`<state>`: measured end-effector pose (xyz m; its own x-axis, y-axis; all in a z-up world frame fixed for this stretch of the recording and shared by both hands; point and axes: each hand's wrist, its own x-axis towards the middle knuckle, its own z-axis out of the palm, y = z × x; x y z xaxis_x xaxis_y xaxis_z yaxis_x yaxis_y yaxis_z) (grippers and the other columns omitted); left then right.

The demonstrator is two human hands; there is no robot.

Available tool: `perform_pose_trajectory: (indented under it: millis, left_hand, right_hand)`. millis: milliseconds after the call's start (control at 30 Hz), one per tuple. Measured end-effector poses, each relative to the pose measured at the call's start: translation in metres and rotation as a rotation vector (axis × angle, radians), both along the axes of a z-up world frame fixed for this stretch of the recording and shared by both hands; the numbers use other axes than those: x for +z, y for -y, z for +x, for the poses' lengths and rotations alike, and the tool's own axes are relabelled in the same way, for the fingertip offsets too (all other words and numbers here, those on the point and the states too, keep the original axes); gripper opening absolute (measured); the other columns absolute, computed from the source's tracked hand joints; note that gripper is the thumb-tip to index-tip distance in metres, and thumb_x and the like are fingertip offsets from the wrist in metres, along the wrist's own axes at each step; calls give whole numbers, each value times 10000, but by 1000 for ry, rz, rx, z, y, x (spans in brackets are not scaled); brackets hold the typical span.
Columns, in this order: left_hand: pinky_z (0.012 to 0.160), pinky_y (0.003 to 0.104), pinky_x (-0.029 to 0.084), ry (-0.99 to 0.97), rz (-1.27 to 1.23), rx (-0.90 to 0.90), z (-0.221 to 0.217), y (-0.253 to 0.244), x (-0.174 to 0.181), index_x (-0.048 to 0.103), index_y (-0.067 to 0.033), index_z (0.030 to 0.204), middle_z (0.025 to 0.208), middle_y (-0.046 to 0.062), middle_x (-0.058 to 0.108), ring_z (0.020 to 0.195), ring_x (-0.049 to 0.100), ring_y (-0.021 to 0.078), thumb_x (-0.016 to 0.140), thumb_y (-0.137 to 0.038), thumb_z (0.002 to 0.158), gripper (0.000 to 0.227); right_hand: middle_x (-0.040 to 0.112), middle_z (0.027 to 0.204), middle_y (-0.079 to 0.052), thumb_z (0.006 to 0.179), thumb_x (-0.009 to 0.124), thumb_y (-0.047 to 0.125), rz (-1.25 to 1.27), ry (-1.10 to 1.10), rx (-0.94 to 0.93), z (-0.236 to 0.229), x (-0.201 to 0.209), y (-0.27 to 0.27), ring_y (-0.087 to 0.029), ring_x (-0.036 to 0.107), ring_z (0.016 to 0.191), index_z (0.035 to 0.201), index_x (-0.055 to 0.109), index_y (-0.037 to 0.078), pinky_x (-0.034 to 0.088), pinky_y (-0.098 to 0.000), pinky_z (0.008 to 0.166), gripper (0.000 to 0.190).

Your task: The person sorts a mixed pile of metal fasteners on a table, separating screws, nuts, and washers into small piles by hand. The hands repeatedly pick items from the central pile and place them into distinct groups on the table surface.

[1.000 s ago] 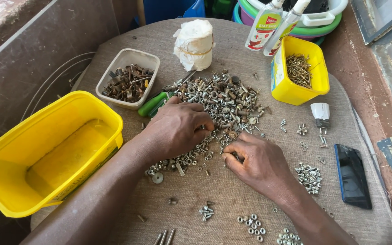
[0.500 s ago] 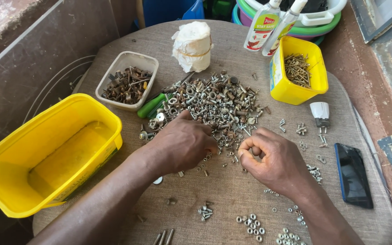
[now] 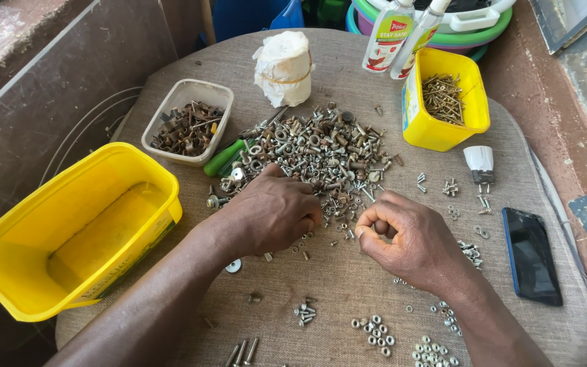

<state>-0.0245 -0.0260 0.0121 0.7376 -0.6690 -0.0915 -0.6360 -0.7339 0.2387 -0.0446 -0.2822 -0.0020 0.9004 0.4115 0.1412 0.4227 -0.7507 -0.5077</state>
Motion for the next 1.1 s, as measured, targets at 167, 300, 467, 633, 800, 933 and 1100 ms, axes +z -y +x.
perform_pose_trajectory:
  millis: [167,300,467,633,800,933,1100]
  left_hand:
    - [985,444,448,11,-147,0,3,0,-4,763,-150,1065,925,47,734,953,743,237,577,-279,1065,226]
    - [932,443,487,-22,-379,15,-1,3,-3,748,-99,1042,922,97,721,939,744,274,596,-199,1050,182]
    - [899,466,490,-79,-420,-86,-10,10,-8,717,-115,1005,905,100,707,921,736,326,588,-181,1033,148]
    - [890,555,506,-89,-447,-159,-7,12,-19,687,-97,1039,971,173,705,990,719,436,615,-179,988,121]
    - [647,419,506,-129,-660,-170,-3,6,-34,625,-125,996,882,58,705,731,662,268,555,-81,956,92]
    - [621,378,503,-98,-732,-153,-2,8,-38,597,-133,942,817,37,686,654,641,223,585,-87,961,51]
    - [604,355,505,-134,-721,-68,-2,6,-40,660,-148,955,828,12,719,656,646,171,589,-67,890,125]
  right_hand:
    - [654,700,-22,882,772,205,37,19,24,5,-1,8,-166,714,679,791,743,138,592,-343,583,116]
    - [687,724,-36,918,715,169,87,-38,75,2,3,7,-173,695,711,852,775,135,600,-332,618,96]
    - [675,669,-34,885,761,167,34,-185,108,-4,20,12,-166,699,654,770,766,112,633,-419,771,127]
    - [700,646,-49,829,809,181,-51,-359,-9,-18,37,42,-155,707,637,705,760,100,624,-393,650,156]
    - [819,774,93,856,768,307,-321,-612,-163,-37,30,57,-65,701,776,763,838,203,504,-275,747,157]
    - [677,670,46,893,794,323,-226,-456,-35,-42,10,70,-132,588,523,724,801,165,416,-330,1265,232]
    - [715,715,114,831,770,315,-394,-497,-178,-40,17,59,-67,621,633,738,795,259,480,-275,677,111]
